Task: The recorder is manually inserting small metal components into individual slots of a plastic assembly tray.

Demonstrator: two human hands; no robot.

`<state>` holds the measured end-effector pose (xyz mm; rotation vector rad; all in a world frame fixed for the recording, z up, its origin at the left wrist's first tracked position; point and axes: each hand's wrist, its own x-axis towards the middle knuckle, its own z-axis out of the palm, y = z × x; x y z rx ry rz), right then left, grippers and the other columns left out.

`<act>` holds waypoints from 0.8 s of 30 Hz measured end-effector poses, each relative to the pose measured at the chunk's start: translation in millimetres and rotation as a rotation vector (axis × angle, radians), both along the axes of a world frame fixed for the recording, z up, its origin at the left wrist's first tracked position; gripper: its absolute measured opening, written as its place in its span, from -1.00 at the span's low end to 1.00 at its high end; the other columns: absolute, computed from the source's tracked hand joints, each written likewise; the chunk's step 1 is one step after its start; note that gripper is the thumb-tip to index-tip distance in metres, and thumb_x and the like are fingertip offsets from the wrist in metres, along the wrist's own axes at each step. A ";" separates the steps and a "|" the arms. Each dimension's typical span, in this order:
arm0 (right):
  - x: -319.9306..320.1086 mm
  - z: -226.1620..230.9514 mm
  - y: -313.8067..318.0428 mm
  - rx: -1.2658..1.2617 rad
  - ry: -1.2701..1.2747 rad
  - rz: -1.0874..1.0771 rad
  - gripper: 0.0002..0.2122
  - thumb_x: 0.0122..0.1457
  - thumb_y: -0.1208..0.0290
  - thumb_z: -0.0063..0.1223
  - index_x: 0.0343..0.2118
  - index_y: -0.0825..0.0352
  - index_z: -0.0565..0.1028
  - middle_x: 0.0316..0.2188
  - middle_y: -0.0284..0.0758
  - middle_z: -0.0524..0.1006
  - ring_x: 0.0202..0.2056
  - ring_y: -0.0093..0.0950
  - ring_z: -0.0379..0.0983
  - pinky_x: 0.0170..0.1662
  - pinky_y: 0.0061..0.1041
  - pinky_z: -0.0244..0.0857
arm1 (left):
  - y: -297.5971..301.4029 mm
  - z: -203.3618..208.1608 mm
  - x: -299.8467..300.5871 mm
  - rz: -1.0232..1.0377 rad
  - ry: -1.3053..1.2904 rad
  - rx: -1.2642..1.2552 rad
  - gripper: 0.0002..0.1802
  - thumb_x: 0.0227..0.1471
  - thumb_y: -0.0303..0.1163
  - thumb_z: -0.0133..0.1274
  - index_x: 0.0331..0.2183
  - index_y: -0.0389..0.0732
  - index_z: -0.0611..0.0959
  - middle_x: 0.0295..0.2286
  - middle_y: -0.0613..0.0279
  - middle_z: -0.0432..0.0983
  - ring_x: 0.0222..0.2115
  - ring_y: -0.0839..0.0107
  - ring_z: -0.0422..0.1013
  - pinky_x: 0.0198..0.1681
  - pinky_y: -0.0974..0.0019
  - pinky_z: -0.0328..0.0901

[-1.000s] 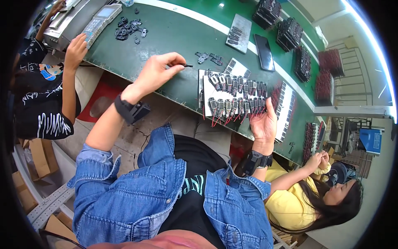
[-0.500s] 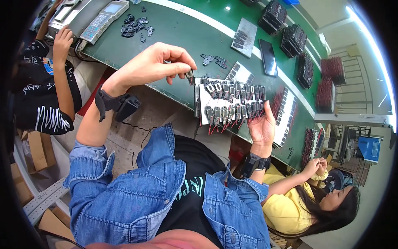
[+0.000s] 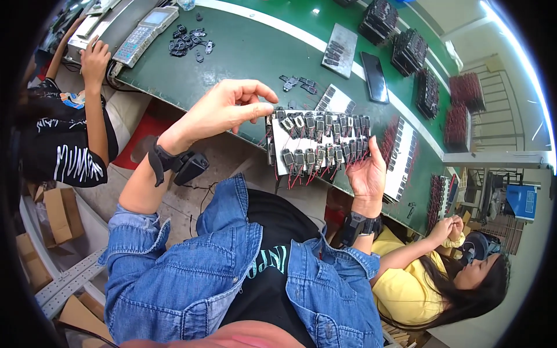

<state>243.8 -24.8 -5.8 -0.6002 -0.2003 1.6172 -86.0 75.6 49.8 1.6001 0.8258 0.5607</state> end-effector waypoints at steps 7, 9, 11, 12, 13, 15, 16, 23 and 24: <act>-1.0 -4.5 -1.6 -0.011 -0.041 -0.064 -0.69 0.39 0.34 -0.16 0.07 0.40 0.43 0.02 -0.17 0.53 0.04 -0.28 0.48 0.15 -0.13 0.34 | -20.4 -19.9 4.8 0.246 -0.254 -0.411 -0.58 0.28 -0.18 -0.05 0.05 -0.23 0.54 -0.41 0.32 0.54 -0.54 0.67 0.41 -0.54 0.56 0.40; -1.9 -4.7 -2.4 -0.006 -0.038 -0.075 -0.69 0.39 0.34 -0.16 0.07 0.40 0.43 0.02 -0.17 0.53 0.04 -0.28 0.48 0.15 -0.14 0.34 | -31.6 -21.9 12.6 0.243 -0.315 -0.414 -0.54 0.29 -0.15 -0.07 0.08 -0.23 0.51 -0.35 0.30 0.54 -0.50 0.63 0.43 -0.51 0.53 0.42; -3.0 -2.1 -2.6 -0.005 -0.074 -0.081 -0.69 0.39 0.33 -0.16 0.06 0.39 0.43 0.02 -0.18 0.54 0.04 -0.30 0.48 0.15 -0.17 0.34 | -40.1 -24.8 21.2 0.253 -0.451 -0.438 -0.46 0.30 -0.07 -0.11 0.15 -0.22 0.44 -0.25 0.26 0.54 -0.41 0.57 0.48 -0.44 0.46 0.47; -4.2 -1.2 -1.4 -0.004 -0.090 -0.080 -0.69 0.39 0.33 -0.15 0.06 0.39 0.43 0.02 -0.19 0.54 0.04 -0.31 0.48 0.16 -0.18 0.34 | -39.9 -26.0 21.8 0.248 -0.444 -0.437 -0.46 0.30 -0.07 -0.11 0.15 -0.22 0.44 -0.25 0.26 0.54 -0.41 0.57 0.48 -0.44 0.46 0.47; -5.6 -1.5 -1.1 -0.003 -0.084 -0.086 -0.69 0.39 0.33 -0.15 0.06 0.39 0.43 0.02 -0.19 0.54 0.04 -0.31 0.48 0.16 -0.18 0.34 | -39.5 -27.3 22.2 0.225 -0.435 -0.415 -0.45 0.30 -0.07 -0.11 0.16 -0.22 0.43 -0.21 0.25 0.53 -0.37 0.55 0.49 -0.43 0.46 0.47; -9.1 -3.1 -1.0 -0.008 -0.118 -0.108 -0.69 0.38 0.32 -0.15 0.05 0.39 0.44 0.01 -0.20 0.54 0.03 -0.32 0.48 0.15 -0.21 0.34 | -39.1 -29.6 23.2 0.180 -0.417 -0.374 -0.44 0.31 -0.06 -0.11 0.18 -0.21 0.41 -0.15 0.23 0.53 -0.30 0.52 0.51 -0.40 0.46 0.47; -10.8 -4.0 -0.4 -0.011 -0.134 -0.120 -0.69 0.38 0.31 -0.14 0.05 0.39 0.44 0.00 -0.21 0.54 0.03 -0.33 0.48 0.15 -0.22 0.35 | -39.5 -30.4 24.3 0.174 -0.408 -0.375 -0.44 0.31 -0.06 -0.11 0.18 -0.21 0.41 -0.15 0.23 0.53 -0.30 0.52 0.51 -0.40 0.46 0.47; -24.8 -4.2 11.2 -0.056 -0.277 -0.198 -0.69 0.39 0.29 -0.14 0.04 0.38 0.44 -0.04 -0.24 0.56 -0.02 -0.38 0.51 0.09 -0.29 0.38 | -35.3 -27.0 28.8 0.304 -0.438 -0.509 -0.40 0.30 -0.20 -0.06 0.26 -0.24 0.25 -0.02 0.11 0.44 -0.19 0.50 0.49 -0.27 0.42 0.44; -27.0 -3.0 14.5 -0.049 -0.309 -0.199 -0.69 0.38 0.28 -0.13 0.03 0.38 0.44 -0.04 -0.25 0.57 -0.03 -0.40 0.51 0.07 -0.31 0.39 | -34.3 -28.5 30.3 0.292 -0.430 -0.504 -0.40 0.30 -0.20 -0.06 0.26 -0.24 0.25 -0.02 0.11 0.44 -0.19 0.50 0.49 -0.27 0.42 0.44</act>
